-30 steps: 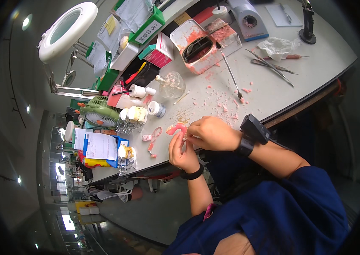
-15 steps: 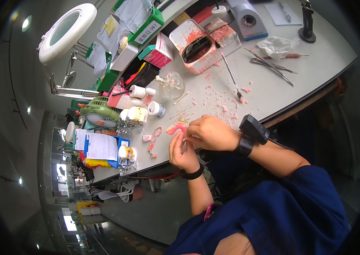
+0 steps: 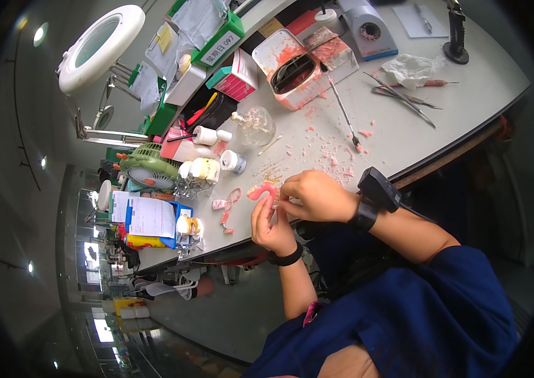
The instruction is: The recorder is applying acrylic resin to a dental prosthetic using a brush and a small tool to repair or build up the surface.
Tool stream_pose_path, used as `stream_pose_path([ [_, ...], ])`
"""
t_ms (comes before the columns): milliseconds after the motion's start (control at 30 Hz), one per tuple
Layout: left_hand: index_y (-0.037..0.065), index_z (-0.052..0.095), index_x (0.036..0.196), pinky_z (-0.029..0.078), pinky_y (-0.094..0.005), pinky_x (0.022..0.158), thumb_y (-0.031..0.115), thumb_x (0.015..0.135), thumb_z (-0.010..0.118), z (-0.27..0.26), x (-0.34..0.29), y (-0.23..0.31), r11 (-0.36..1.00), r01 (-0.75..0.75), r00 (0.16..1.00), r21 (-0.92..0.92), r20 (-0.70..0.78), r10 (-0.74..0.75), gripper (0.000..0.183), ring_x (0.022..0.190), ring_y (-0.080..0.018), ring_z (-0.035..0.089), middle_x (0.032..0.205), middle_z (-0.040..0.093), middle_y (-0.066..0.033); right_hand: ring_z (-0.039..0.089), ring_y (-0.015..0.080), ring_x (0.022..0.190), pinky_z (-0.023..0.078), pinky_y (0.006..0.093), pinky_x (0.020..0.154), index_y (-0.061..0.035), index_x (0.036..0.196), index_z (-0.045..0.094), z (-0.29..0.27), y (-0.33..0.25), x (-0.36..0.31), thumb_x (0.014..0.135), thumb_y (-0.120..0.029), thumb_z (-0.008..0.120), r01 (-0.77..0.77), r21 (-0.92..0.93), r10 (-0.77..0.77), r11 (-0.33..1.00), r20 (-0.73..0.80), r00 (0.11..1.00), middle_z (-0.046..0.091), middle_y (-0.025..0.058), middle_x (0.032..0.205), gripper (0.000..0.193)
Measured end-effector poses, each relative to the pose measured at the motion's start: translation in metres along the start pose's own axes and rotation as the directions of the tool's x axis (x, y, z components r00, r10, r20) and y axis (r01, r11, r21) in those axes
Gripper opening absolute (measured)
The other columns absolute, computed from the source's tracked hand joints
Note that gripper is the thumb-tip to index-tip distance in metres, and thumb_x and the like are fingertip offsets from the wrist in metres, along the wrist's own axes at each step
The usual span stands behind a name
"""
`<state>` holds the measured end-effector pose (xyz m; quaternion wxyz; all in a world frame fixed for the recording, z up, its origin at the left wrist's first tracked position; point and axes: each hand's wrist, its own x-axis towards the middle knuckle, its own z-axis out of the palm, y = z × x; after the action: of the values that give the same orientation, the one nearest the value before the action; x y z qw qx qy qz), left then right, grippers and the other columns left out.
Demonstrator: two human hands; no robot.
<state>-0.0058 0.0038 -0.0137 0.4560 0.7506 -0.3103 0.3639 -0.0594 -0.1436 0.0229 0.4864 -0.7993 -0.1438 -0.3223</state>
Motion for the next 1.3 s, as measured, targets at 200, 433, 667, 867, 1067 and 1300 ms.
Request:
stream_pose_path([
  [200, 0.001, 0.069, 0.092, 0.054, -0.031, 0.07, -0.004, 0.067, 0.076, 0.001, 0.001, 0.0, 1.0, -0.015, 1.0, 0.0, -0.014, 0.015, 0.027, 0.08, -0.0239, 0.066, 0.093, 0.067, -0.0107, 0.057, 0.0332, 0.061, 0.045, 0.0397, 0.055, -0.0012, 0.074, 0.061, 0.002, -0.001, 0.001, 0.073, -0.008, 0.067, -0.041, -0.106, 0.037, 0.994, -0.041, 0.998, 0.058, 0.0138, 0.067, 0.009],
  [433, 0.002, 0.069, 0.091, 0.054, -0.0301, 0.068, -0.002, 0.067, 0.077, 0.001, 0.001, 0.0, 1.0, -0.013, 1.0, -0.003, -0.017, 0.013, 0.026, 0.079, -0.023, 0.066, 0.092, 0.068, -0.0101, 0.057, 0.0331, 0.061, 0.046, 0.0393, 0.056, -0.0012, 0.075, 0.062, 0.003, 0.0, 0.002, 0.074, -0.008, 0.067, -0.025, 0.013, 0.025, 1.0, -0.031, 0.999, 0.059, 0.0134, 0.068, 0.009],
  [667, 0.002, 0.069, 0.092, 0.054, -0.0302, 0.069, -0.003, 0.067, 0.077, 0.001, 0.001, 0.0, 0.999, -0.027, 1.0, 0.022, -0.014, 0.027, 0.027, 0.079, -0.0229, 0.066, 0.092, 0.068, -0.0099, 0.059, 0.0329, 0.063, 0.047, 0.0385, 0.057, -0.0002, 0.076, 0.062, 0.003, 0.003, -0.001, 0.074, -0.009, 0.067, -0.087, -0.036, 0.086, 0.996, -0.041, 0.995, 0.059, 0.0136, 0.069, 0.01],
  [867, 0.003, 0.069, 0.091, 0.054, -0.0301, 0.068, -0.003, 0.066, 0.078, -0.001, 0.002, 0.002, 0.999, -0.022, 1.0, 0.027, -0.006, 0.023, 0.027, 0.079, -0.0225, 0.066, 0.092, 0.068, -0.0099, 0.059, 0.0329, 0.064, 0.047, 0.039, 0.058, -0.0005, 0.078, 0.062, 0.001, -0.001, 0.001, 0.074, -0.009, 0.067, -0.043, 0.003, 0.043, 0.999, 0.005, 0.999, 0.06, 0.0136, 0.07, 0.01],
  [1067, 0.002, 0.069, 0.091, 0.055, -0.0299, 0.069, -0.006, 0.067, 0.076, -0.002, 0.004, 0.003, 1.0, -0.019, 1.0, 0.022, -0.016, 0.02, 0.026, 0.079, -0.0225, 0.067, 0.092, 0.068, -0.0098, 0.058, 0.0314, 0.063, 0.045, 0.0367, 0.056, -0.0019, 0.079, 0.063, 0.002, -0.001, 0.002, 0.075, -0.008, 0.067, -0.044, -0.032, 0.043, 0.999, -0.024, 0.999, 0.06, 0.0129, 0.071, 0.009],
  [1300, 0.0, 0.067, 0.087, 0.055, -0.0294, 0.067, -0.006, 0.067, 0.076, -0.029, 0.017, -0.015, 0.998, 0.048, 0.988, 0.04, -0.148, -0.041, 0.022, 0.076, -0.0223, 0.066, 0.09, 0.067, -0.0121, 0.056, 0.0228, 0.057, 0.044, 0.0304, 0.052, -0.0023, 0.08, 0.063, -0.003, -0.007, 0.003, 0.077, -0.005, 0.067, -0.178, 0.026, 0.179, 0.984, -0.133, 0.975, 0.058, 0.0101, 0.069, 0.006],
])
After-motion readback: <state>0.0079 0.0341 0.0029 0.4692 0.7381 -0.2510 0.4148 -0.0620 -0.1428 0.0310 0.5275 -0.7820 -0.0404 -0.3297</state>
